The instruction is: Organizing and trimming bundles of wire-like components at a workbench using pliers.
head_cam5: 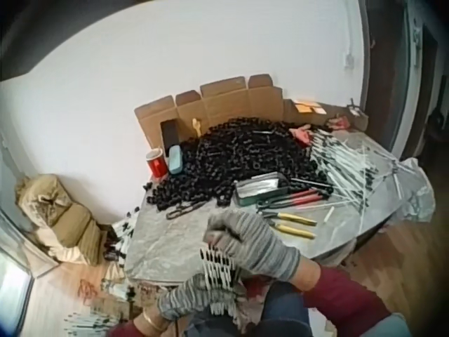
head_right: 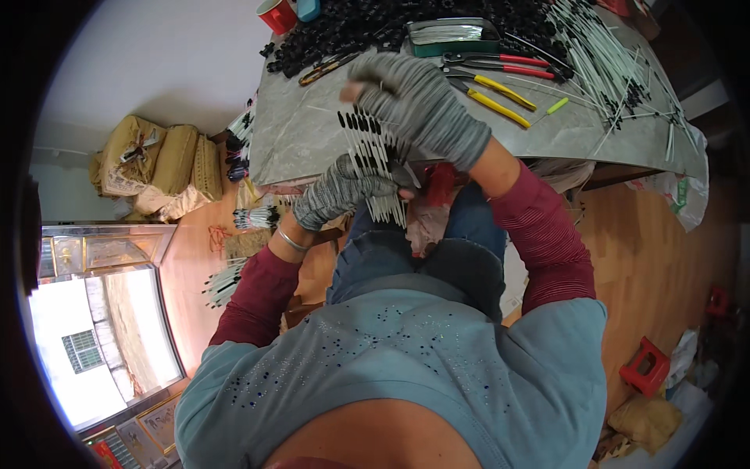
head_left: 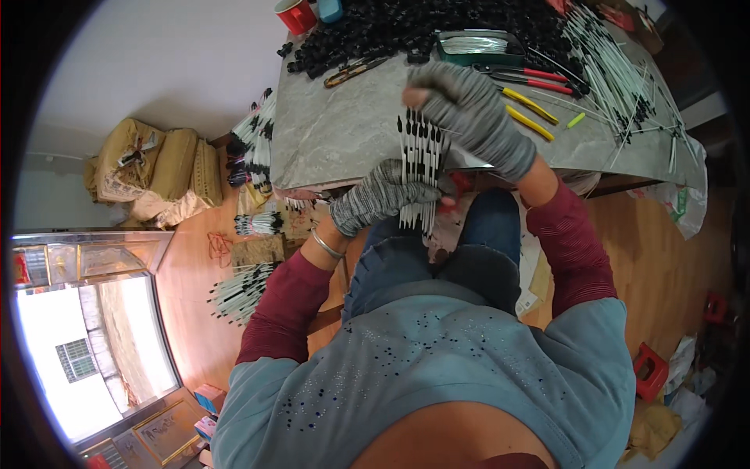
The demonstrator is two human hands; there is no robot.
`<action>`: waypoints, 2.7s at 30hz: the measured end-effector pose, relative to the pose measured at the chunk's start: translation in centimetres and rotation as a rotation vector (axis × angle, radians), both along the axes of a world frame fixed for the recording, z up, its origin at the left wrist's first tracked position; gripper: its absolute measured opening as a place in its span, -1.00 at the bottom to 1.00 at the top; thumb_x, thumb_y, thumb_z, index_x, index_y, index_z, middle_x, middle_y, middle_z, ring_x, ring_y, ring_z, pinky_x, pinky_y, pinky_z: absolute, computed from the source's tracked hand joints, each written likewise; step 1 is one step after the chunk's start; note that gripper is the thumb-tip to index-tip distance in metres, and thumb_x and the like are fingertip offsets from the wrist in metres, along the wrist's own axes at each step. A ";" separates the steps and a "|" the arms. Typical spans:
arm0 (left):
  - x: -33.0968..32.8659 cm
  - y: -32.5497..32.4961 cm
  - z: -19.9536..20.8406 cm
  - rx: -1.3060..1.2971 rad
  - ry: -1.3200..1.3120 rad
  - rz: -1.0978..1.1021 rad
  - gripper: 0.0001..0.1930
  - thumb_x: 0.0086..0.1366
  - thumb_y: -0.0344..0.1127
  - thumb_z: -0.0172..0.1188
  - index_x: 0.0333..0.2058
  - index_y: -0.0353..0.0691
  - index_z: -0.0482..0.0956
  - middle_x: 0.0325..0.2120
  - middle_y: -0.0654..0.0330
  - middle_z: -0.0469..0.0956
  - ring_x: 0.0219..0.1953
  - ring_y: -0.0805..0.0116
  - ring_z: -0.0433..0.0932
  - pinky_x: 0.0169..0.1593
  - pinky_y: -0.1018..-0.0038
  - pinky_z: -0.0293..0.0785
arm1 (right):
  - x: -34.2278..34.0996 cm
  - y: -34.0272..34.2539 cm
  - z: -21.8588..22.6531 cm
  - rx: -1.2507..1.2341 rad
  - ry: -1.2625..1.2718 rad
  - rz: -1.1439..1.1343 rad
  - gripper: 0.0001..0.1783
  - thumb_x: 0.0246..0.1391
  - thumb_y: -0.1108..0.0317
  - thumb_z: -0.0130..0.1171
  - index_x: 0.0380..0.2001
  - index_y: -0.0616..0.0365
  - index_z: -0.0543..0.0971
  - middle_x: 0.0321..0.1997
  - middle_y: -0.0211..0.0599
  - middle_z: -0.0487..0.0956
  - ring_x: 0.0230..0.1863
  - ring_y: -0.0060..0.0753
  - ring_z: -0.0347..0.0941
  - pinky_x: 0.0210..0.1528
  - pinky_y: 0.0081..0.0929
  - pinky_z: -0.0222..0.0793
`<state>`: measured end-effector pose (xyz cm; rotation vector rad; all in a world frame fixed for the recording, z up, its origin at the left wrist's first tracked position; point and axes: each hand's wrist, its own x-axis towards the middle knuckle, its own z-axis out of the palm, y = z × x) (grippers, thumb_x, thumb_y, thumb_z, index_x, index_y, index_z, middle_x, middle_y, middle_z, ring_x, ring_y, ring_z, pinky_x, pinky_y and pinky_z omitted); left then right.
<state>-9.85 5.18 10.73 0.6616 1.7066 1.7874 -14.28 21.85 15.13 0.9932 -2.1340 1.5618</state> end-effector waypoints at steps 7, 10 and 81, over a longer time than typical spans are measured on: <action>-0.3 0.9 0.5 0.098 -0.158 -0.023 -0.78 0.01 -0.39 0.01 -0.33 -0.34 0.43 -0.42 0.20 0.47 -0.29 0.47 0.42 -0.20 0.56 0.33 | -1.6 4.5 -4.1 -0.147 -0.258 -0.222 -0.78 -0.10 0.30 -0.06 -0.34 0.14 0.41 -0.37 -0.28 0.44 -0.34 -0.40 0.36 -0.28 -0.56 0.27; -0.1 0.7 0.4 0.123 -0.210 0.003 -0.80 0.03 -0.40 -0.01 -0.34 -0.35 0.43 -0.42 0.18 0.47 -0.31 0.45 0.43 -0.20 0.57 0.32 | -1.8 2.5 -5.7 0.375 0.225 -0.202 -0.66 -0.17 0.22 -0.04 -0.27 0.09 0.39 -0.27 -0.24 0.41 -0.20 -0.27 0.30 -0.14 -0.49 0.19; 6.1 4.9 -2.7 -0.297 0.926 0.400 -0.69 -0.18 -0.28 0.14 -0.34 -0.11 0.45 -0.28 0.18 0.39 -0.20 0.13 0.31 -0.10 0.34 0.19 | -2.1 4.8 -0.2 0.347 -0.563 -0.154 -0.85 -0.16 0.37 -0.05 -0.46 0.18 0.42 -0.58 -0.28 0.42 -0.51 -0.38 0.34 -0.45 -0.55 0.24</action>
